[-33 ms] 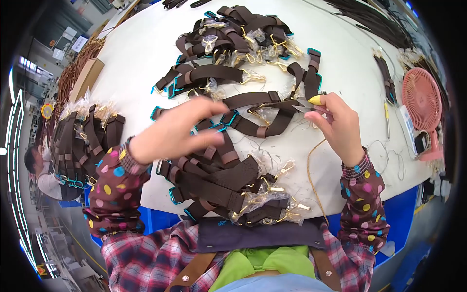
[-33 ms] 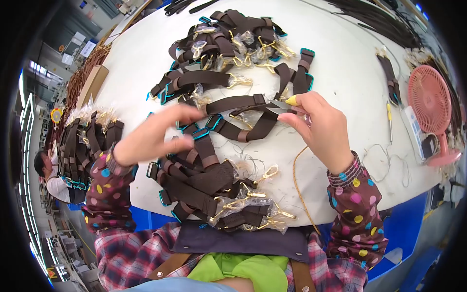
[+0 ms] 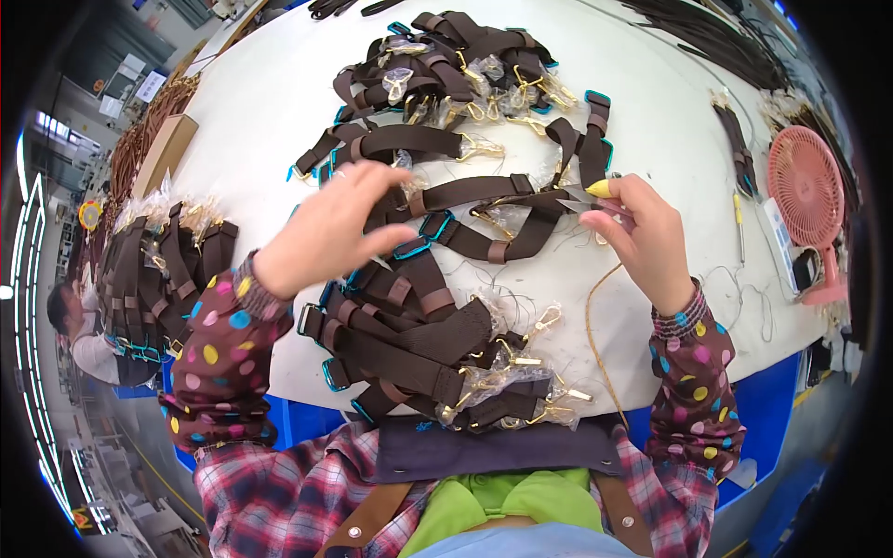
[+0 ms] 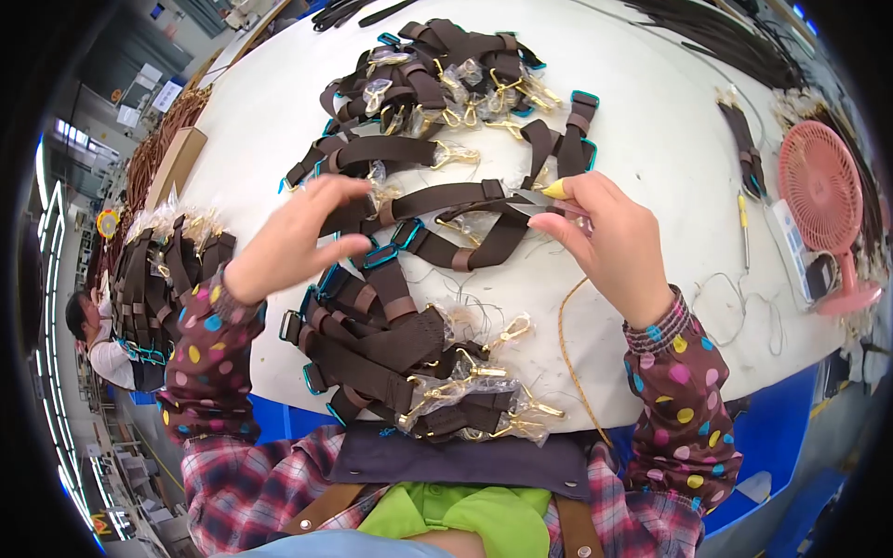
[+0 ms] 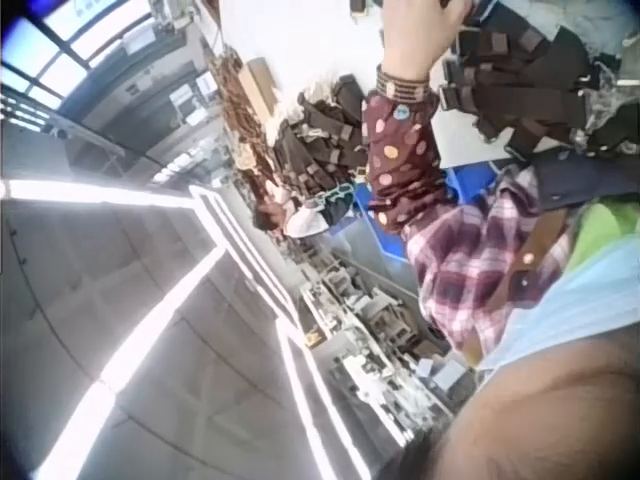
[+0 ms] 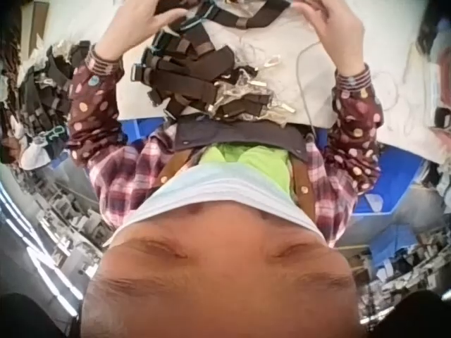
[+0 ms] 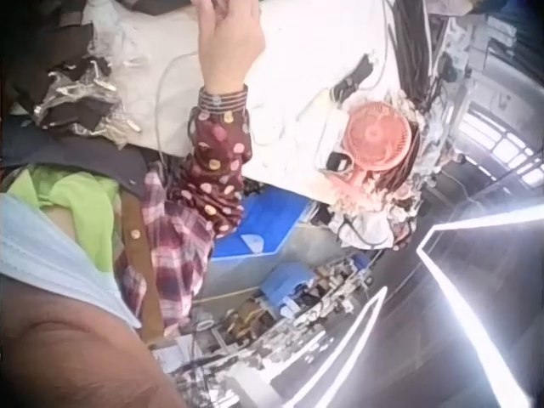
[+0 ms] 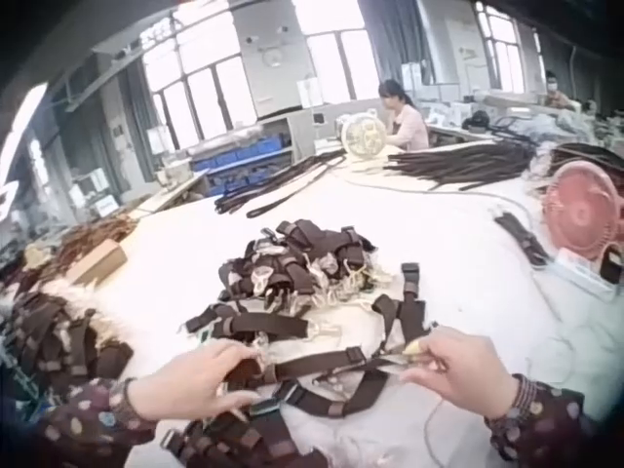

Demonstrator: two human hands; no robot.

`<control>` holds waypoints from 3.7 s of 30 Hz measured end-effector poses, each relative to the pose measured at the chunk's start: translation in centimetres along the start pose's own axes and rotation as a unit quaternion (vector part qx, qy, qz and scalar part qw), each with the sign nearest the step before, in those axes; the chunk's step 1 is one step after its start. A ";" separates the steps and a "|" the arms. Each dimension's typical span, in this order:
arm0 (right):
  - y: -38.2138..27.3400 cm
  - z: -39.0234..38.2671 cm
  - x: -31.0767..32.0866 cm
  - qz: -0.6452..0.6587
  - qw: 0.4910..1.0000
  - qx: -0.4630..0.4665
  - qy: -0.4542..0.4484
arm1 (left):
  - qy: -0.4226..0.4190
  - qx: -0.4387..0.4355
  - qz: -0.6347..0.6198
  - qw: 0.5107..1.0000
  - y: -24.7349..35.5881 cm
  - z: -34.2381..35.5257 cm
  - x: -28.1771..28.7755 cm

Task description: Finishing the ends of fabric/leather straps by sealing threads with a heat tool and using snips.

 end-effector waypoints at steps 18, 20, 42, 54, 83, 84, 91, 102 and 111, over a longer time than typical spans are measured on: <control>-0.1 4.1 0.0 0.010 0.997 -0.040 0.070 | 0.115 0.353 -0.632 0.681 -0.8 2.7 0.6; 0.1 4.2 1.3 -0.009 0.992 -0.041 0.120 | 0.133 0.310 -0.689 0.641 -1.7 2.8 0.7; -4.9 5.6 -4.9 -0.141 0.977 0.160 0.006 | 0.144 0.224 -0.679 0.684 2.3 1.1 -1.5; 0.1 4.4 -2.2 -0.112 0.992 0.052 0.023 | 0.166 0.203 -0.847 0.462 1.7 1.1 -1.8; 2.4 1.2 2.9 0.117 0.969 -0.216 0.013 | 0.041 0.319 -0.823 0.468 -2.0 7.0 -5.6; 2.8 0.9 3.0 0.031 0.987 -0.159 0.023 | 0.044 0.317 -0.798 0.510 -1.5 6.9 -5.4; -0.5 2.6 -0.6 -0.082 0.997 0.012 -0.005 | 0.060 0.293 -0.718 0.629 1.1 6.2 -4.9; -1.3 5.0 -6.7 -0.157 0.978 0.133 -0.022 | 0.029 0.254 -0.701 0.666 1.3 5.4 -4.4; 2.6 2.3 0.4 -0.117 0.991 -0.015 0.055 | 0.014 0.100 -0.328 0.939 -1.3 10.5 -1.7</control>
Point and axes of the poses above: each hand's wrist, its own z-axis towards the middle knuckle, its own x-axis out of the back of the hand, y = z × x, the point moved 1 cm from there along z, towards the middle knuckle, and after that the axes turned 7 degrees about y, right-handed, at the moved point
